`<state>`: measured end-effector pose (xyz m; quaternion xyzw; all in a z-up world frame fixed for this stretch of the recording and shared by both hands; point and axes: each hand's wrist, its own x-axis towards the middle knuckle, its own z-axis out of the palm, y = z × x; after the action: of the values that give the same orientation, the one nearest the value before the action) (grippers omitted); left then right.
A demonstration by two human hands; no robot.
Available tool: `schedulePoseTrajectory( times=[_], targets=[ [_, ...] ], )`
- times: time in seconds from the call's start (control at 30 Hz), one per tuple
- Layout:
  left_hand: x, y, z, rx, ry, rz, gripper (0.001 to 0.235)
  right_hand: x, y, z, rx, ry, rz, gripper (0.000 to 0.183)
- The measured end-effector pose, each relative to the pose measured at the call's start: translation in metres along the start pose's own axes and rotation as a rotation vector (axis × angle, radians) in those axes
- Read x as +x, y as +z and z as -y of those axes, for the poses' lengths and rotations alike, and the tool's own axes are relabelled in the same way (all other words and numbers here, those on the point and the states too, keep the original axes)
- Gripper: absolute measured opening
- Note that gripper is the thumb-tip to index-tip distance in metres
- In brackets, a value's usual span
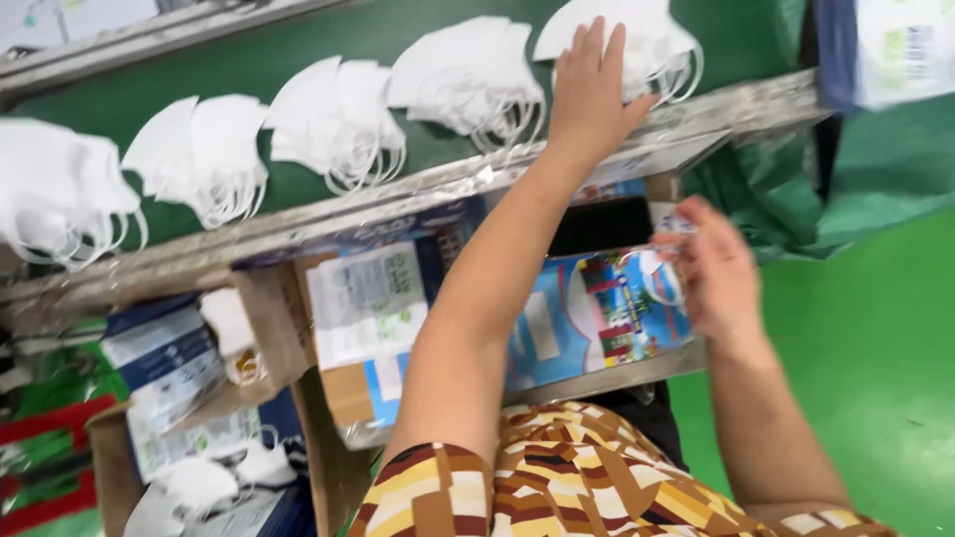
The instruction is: Packing stacks of white face masks into individual blue and white plastic pouches at a conveyor belt.
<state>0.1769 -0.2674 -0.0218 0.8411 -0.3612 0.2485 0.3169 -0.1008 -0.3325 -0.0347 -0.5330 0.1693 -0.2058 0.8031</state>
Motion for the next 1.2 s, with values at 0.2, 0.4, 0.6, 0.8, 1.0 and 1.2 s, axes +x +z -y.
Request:
schedulePoseTrajectory(
  times=[0.2, 0.4, 0.6, 0.8, 1.0, 1.2],
  targets=[
    [0.035, 0.051, 0.031, 0.168, -0.038, 0.447, 0.028, -0.014, -0.018, -0.035, -0.055, 0.161, 0.049, 0.033],
    [-0.035, -0.078, 0.018, -1.215, -0.584, 0.477, 0.047, 0.005, 0.045, 0.041, -0.005, -0.061, 0.052, 0.054],
    [-0.225, -0.124, 0.024, -1.509, -0.802, 0.551, 0.072, 0.001, 0.053, -0.026, 0.211, 0.175, 0.116, 0.040],
    [-0.205, -0.227, 0.020, -0.324, -0.051, 0.331, 0.101, -0.043, 0.070, -0.082, -0.668, -0.053, 0.332, 0.038],
    [-0.240, -0.190, 0.031, -0.120, 0.038, 0.512, 0.097, -0.048, 0.108, -0.117, -0.527, -0.256, 0.351, 0.070],
    [-0.255, -0.213, 0.043, -0.100, -0.339, 0.370, 0.059, -0.029, 0.062, -0.053, -0.980, 0.141, 0.617, 0.032]
  ],
)
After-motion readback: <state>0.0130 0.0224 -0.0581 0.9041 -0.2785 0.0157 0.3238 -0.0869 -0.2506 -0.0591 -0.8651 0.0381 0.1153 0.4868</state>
